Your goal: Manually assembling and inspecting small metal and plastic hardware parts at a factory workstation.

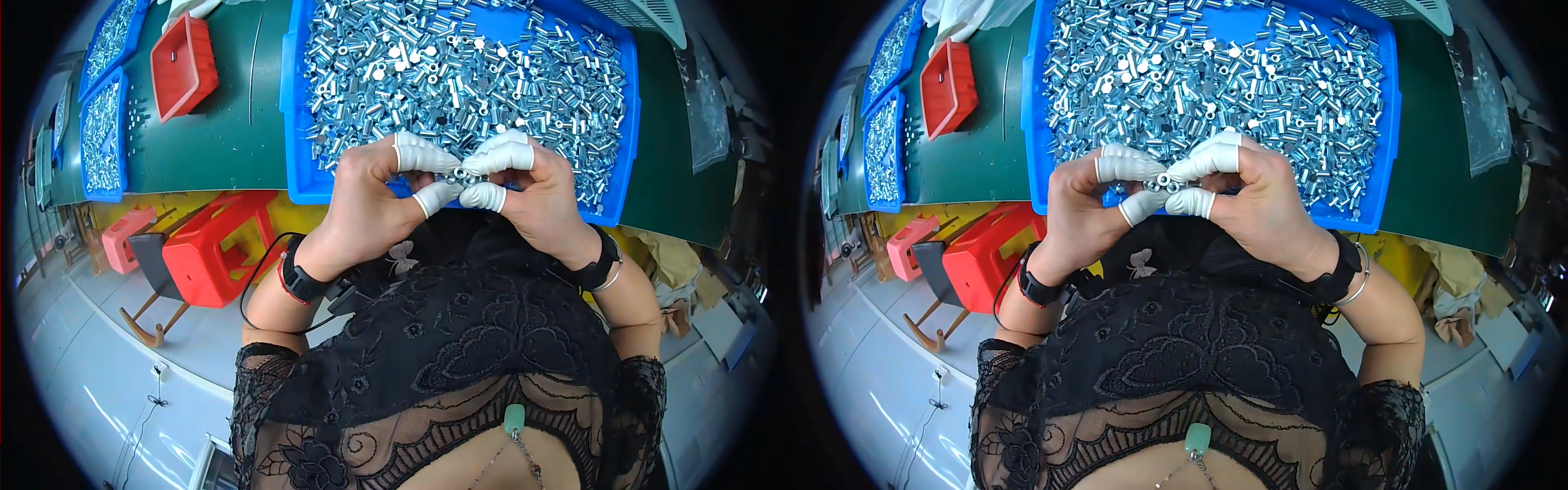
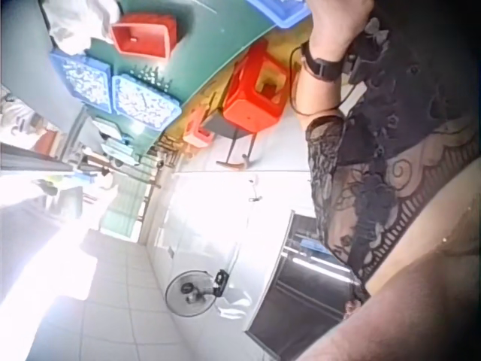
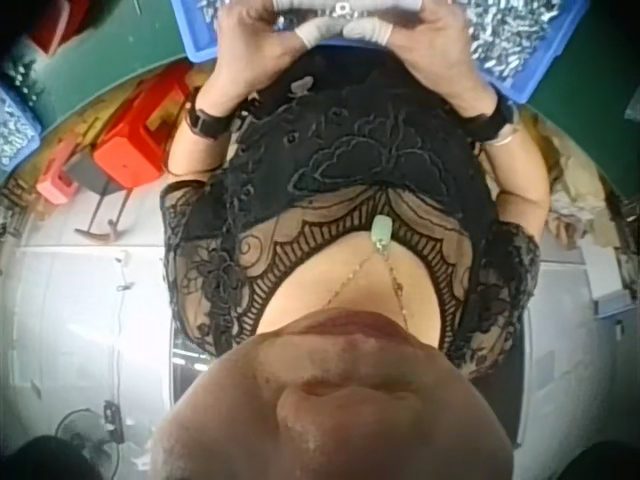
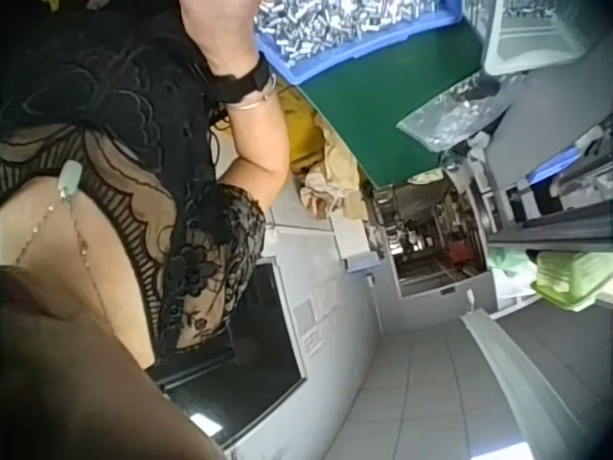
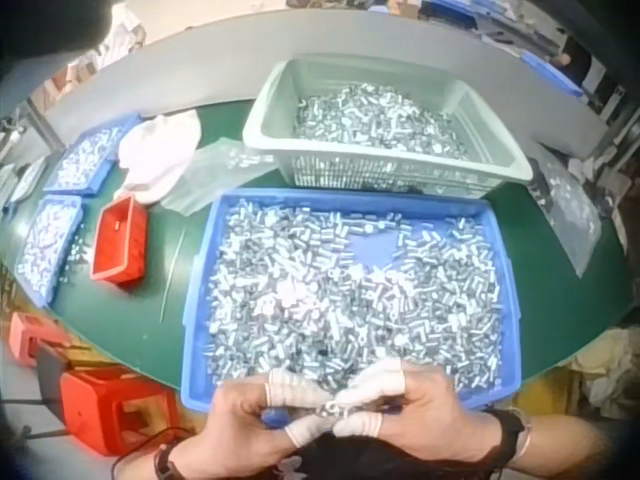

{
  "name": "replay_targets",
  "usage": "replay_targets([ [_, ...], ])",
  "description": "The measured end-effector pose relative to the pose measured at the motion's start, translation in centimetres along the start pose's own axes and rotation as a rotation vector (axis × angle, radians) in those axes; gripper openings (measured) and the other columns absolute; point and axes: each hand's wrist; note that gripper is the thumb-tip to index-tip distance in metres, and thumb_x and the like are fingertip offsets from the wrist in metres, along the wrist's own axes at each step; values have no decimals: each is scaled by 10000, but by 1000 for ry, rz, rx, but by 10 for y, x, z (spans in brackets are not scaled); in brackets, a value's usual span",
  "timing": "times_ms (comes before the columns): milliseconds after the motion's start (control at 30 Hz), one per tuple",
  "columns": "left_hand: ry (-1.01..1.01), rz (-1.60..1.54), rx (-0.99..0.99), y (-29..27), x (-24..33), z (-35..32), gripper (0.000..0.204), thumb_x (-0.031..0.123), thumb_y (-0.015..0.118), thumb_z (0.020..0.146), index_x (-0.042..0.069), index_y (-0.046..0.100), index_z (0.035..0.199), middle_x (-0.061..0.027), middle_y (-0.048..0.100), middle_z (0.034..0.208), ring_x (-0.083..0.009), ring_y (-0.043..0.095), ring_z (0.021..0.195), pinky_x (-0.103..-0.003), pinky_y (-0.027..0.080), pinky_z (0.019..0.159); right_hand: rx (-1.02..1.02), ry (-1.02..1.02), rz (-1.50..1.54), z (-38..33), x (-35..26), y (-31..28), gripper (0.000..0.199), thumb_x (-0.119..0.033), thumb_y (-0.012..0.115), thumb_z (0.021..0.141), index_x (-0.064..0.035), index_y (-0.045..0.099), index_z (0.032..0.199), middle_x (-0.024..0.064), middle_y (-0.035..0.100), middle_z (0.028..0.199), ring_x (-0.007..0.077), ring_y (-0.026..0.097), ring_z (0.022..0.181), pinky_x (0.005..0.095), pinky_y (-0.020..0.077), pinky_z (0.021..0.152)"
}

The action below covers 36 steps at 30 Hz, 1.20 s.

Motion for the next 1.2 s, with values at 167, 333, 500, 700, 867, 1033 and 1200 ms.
replay_targets([
  [167,-180,-122,-22,2,-3,-3,192,-21,700,709,-1,650,894,-53,632,889,-88,571,745,-219,463,654,-19,82,-53,-1,-3,2,264,4,731,687,-31,628,927,25,581,907,78,529,750,202,458,684],
  [333,-135,-99,36,5,-2,1,158,8,703,705,8,663,858,-42,622,794,-82,557,659,-218,463,603,13,71,-13,0,-3,6,283,13,725,692,-20,613,950,33,582,914,89,554,777,215,476,704],
  [500,-108,-107,61,7,-4,2,145,21,705,699,14,668,838,-39,615,748,-84,552,616,-218,464,570,25,166,180,-1,0,5,289,24,716,701,-2,580,955,47,589,918,109,583,814,245,498,733],
  [700,-137,-138,20,5,-3,2,140,12,703,695,12,661,828,-44,606,750,-89,555,624,-221,466,570,-25,179,175,-2,2,3,303,15,724,697,-8,558,949,53,599,923,114,589,815,251,501,733],
  [867,-172,-62,-68,-2,1,2,164,8,711,700,9,647,852,-46,608,870,-80,563,715,-213,467,620,-48,134,67,-3,1,3,333,-3,740,684,-19,558,962,47,600,929,107,585,814,243,494,718],
  [1033,-140,-42,-98,-3,0,3,187,23,728,691,9,643,857,-45,605,938,-66,545,737,-196,447,623,-40,139,78,-3,1,3,355,-16,752,673,-29,559,970,43,601,932,100,580,827,232,481,712],
  [1200,-256,-68,-127,-6,4,3,193,33,736,681,5,642,847,-41,598,949,-62,527,723,-190,429,612,-43,147,124,-3,2,3,370,-13,750,675,-33,553,987,44,602,938,102,581,841,231,476,719],
])
Point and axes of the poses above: each hand's wrist, its own z-axis towards the middle knuckle, its own y-axis out of the palm, x = y × z
